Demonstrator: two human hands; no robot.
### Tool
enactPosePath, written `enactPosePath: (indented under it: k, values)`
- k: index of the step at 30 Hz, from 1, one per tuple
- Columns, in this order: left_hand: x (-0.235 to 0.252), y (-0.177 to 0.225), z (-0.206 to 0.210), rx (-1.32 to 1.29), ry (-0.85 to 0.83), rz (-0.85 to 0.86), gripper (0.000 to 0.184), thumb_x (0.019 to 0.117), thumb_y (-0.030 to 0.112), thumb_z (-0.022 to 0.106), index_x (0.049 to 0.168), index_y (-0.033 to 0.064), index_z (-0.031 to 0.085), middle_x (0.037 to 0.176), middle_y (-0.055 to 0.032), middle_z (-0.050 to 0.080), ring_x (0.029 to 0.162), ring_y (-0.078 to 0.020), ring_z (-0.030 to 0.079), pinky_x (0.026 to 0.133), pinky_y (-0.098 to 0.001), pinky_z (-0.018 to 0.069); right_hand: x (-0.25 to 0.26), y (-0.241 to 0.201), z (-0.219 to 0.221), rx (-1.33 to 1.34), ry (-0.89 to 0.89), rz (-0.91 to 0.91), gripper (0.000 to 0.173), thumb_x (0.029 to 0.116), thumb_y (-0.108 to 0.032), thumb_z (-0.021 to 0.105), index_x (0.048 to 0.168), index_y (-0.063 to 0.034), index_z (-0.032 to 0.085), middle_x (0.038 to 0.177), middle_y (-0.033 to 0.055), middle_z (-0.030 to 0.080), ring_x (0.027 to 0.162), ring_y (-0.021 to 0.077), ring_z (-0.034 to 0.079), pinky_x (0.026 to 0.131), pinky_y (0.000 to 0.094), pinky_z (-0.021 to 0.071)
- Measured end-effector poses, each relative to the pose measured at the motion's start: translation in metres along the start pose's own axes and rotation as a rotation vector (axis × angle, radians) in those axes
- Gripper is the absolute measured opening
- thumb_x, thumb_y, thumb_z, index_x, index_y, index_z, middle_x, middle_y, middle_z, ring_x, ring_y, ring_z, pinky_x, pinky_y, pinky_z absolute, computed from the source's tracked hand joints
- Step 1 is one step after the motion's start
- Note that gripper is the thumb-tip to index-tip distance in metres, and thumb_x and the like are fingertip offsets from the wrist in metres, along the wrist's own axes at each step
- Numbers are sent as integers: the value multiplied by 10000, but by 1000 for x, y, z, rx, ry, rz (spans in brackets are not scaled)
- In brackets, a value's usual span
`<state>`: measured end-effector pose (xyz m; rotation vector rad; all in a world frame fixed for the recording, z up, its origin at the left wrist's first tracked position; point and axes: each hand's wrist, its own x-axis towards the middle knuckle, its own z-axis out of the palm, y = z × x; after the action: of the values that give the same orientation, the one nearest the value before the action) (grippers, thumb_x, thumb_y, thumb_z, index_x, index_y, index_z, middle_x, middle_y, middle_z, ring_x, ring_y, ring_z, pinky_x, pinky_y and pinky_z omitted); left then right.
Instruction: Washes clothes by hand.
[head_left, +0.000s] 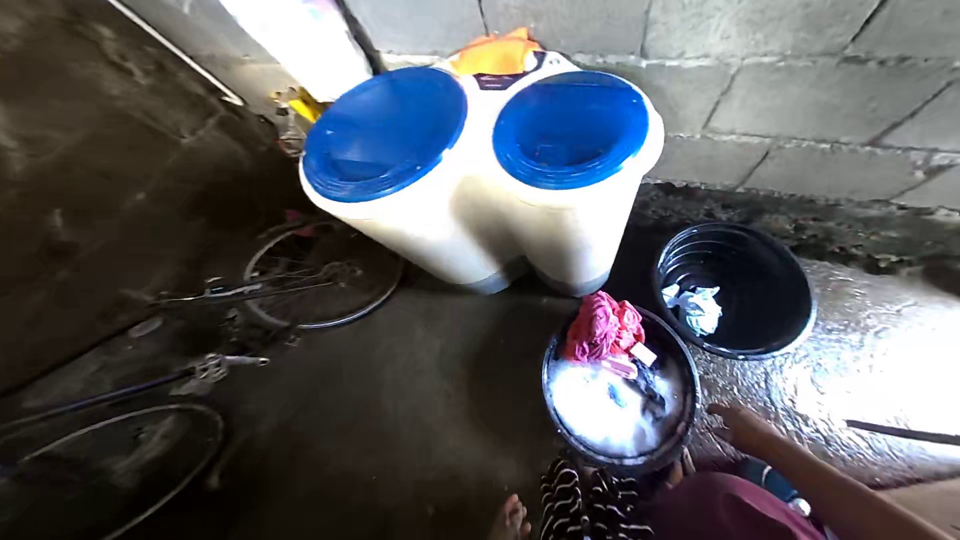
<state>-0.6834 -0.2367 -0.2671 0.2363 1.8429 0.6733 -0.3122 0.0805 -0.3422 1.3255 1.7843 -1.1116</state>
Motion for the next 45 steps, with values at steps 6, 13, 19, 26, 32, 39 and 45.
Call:
enactPosePath:
  k: [6, 13, 19, 26, 32, 39, 45]
  values:
    - [32, 21, 66, -10, 59, -213, 440, 1107, 122, 395, 1514, -42, 372, 1450, -272, 499, 1226, -372, 592, 1007, -485, 498, 27, 36, -1, 6, -13, 30, 453, 1046, -294, 568, 1469, -131, 556, 1371, 224, 634, 1302, 429, 580, 1082, 639, 429]
    - [86, 28, 121, -156, -4, -148, 435, 1107, 162, 415, 1508, -7, 396, 1400, -272, 542, 1128, -342, 640, 943, -461, 528, 70, 42, 22, -57, -132, -15, 428, 1043, -272, 564, 1440, -110, 576, 1396, 223, 615, 1320, 421, 564, 1095, 634, 419]
    - [195, 35, 137, -91, -123, -104, 406, 1098, 176, 458, 1472, 18, 464, 1351, -229, 582, 1082, -309, 645, 891, -448, 541, 140, 15, 61, -104, -150, 10, 432, 1048, -295, 549, 1431, -99, 583, 1420, 230, 592, 1328, 431, 552, 1082, 649, 425]
    - [332, 7, 134, -159, -127, -128, 407, 1107, 190, 432, 1468, 3, 458, 1369, -236, 578, 1133, -342, 637, 915, -486, 527, 275, -65, 92, -43, 177, -173, 406, 1046, -196, 552, 1430, -69, 589, 1466, 235, 545, 1392, 422, 486, 1143, 581, 395]
    - [418, -8, 129, -422, 61, 188, 392, 1099, 116, 335, 1437, -63, 420, 1244, -216, 612, 970, -228, 667, 809, -369, 555, 385, -89, 128, -147, 428, -256, 483, 961, -44, 591, 1442, -82, 580, 1394, 284, 562, 1303, 487, 522, 1048, 643, 427]
    - [407, 26, 132, -426, -28, 534, 429, 1046, 99, 367, 1463, 10, 409, 1186, -89, 686, 909, -172, 719, 746, -307, 606, 426, -46, 165, -250, 677, -478, 289, 926, 2, 596, 1185, -25, 722, 1144, 258, 681, 1105, 456, 646, 914, 610, 509]
    - [383, 16, 131, -433, -108, 576, 412, 1046, 130, 330, 1426, 34, 455, 1149, -68, 695, 896, -175, 723, 730, -309, 612, 413, -48, 173, -252, 651, -479, 258, 941, 49, 531, 1165, 45, 659, 1124, 250, 703, 1100, 430, 664, 988, 615, 447]
